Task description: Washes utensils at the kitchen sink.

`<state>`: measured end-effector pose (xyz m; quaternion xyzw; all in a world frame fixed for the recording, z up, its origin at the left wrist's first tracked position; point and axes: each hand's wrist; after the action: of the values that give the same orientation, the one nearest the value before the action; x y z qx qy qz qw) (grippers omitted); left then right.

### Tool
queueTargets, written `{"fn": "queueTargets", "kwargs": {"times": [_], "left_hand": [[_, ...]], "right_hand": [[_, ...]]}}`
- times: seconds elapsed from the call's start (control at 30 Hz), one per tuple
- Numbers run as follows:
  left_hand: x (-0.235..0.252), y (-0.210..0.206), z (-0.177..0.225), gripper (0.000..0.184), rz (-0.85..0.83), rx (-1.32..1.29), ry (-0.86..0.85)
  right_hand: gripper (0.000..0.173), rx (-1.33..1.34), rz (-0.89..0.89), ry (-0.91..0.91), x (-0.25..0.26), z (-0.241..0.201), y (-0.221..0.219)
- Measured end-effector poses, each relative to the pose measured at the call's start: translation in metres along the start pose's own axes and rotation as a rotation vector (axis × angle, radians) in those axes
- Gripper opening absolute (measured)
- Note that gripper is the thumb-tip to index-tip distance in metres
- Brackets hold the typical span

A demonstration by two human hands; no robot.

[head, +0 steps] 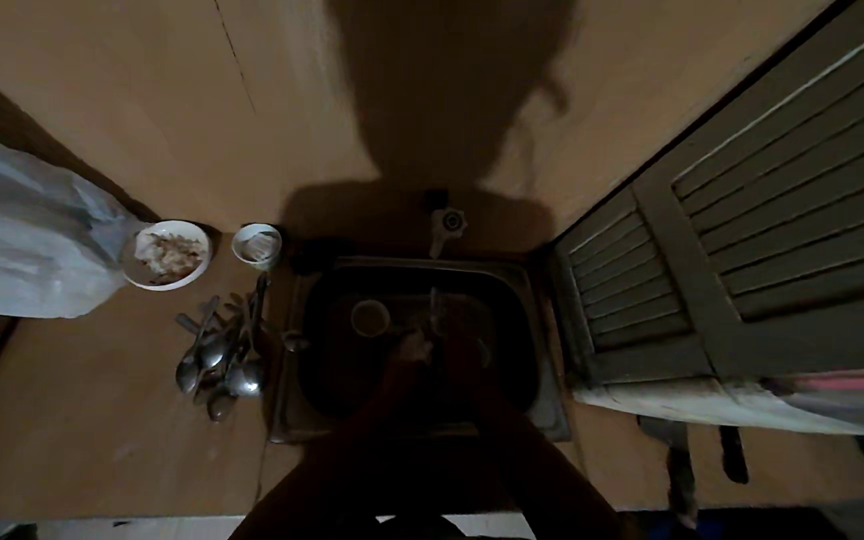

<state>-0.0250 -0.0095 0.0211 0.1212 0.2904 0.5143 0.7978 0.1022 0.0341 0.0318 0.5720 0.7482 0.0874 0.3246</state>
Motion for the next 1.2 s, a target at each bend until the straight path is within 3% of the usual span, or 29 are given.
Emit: {"fn": "queueTargets", "kwargs": {"times": [0.07,0.13,0.23,0.4,0.53,0.6,0.73,0.83,0.93,1.0,1.1,1.2], "left_hand": [[-0.008,-0.006,-0.008,0.041,-0.016,-0.060,0.065],[-0.011,-0.011,-0.015,0.043,0.046,-0.188,0.088],[-0.012,-0.012,-0.019,0.044,0.141,-0.307,0.106],[-0.019,-0.004,-0.022,0.045,0.212,-0.275,0.139],[-0.008,-0.001,-0.057,0.046,0.231,-0.305,0.275],[-0.010,0.004,-0.074,0.045,0.233,-0.262,0.266],[-0.004,0.006,-0.101,0.046,0.358,-0.456,0.203],[0.014,0.012,-0.109,0.041,0.407,-0.175,0.213],[0.028,0.021,-0.117,0.048,0.318,0.148,0.329],[0.037,0.024,-0.122,0.050,0.234,0.188,0.375],[0.047,0.025,-0.122,0.052,0.228,0.125,0.337],[0.062,0.021,-0.127,0.049,0.223,0.077,0.385]], "right_hand": [[0.042,-0.024,0.085,0.007,0.002,-0.009,0.005],[0.034,0.277,0.140,-0.006,0.010,-0.012,0.001],[0.027,0.690,0.073,0.065,0.027,-0.007,-0.011],[0.031,0.831,0.059,0.013,0.040,-0.019,-0.023],[0.028,0.792,0.020,0.122,0.049,-0.027,-0.022],[0.025,0.759,0.045,0.127,0.058,-0.033,-0.028],[0.038,0.666,-0.029,0.208,0.071,-0.034,-0.050],[0.036,0.589,0.092,0.290,0.065,-0.046,-0.048],[0.035,0.410,0.167,0.384,0.073,-0.044,-0.049],[0.035,0.250,0.121,0.343,0.084,-0.038,-0.057],[0.036,0.255,0.018,0.286,0.100,-0.027,-0.066],[0.036,0.186,0.028,0.260,0.104,-0.016,-0.054]]}}
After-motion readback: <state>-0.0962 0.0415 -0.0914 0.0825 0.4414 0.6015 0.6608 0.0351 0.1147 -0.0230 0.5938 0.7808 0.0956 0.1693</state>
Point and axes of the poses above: each hand's wrist, its own x-axis towards the middle knuckle, its own y-axis out of the back of the hand, z = x × y, and after that the axes turned 4 degrees about -z, right-handed
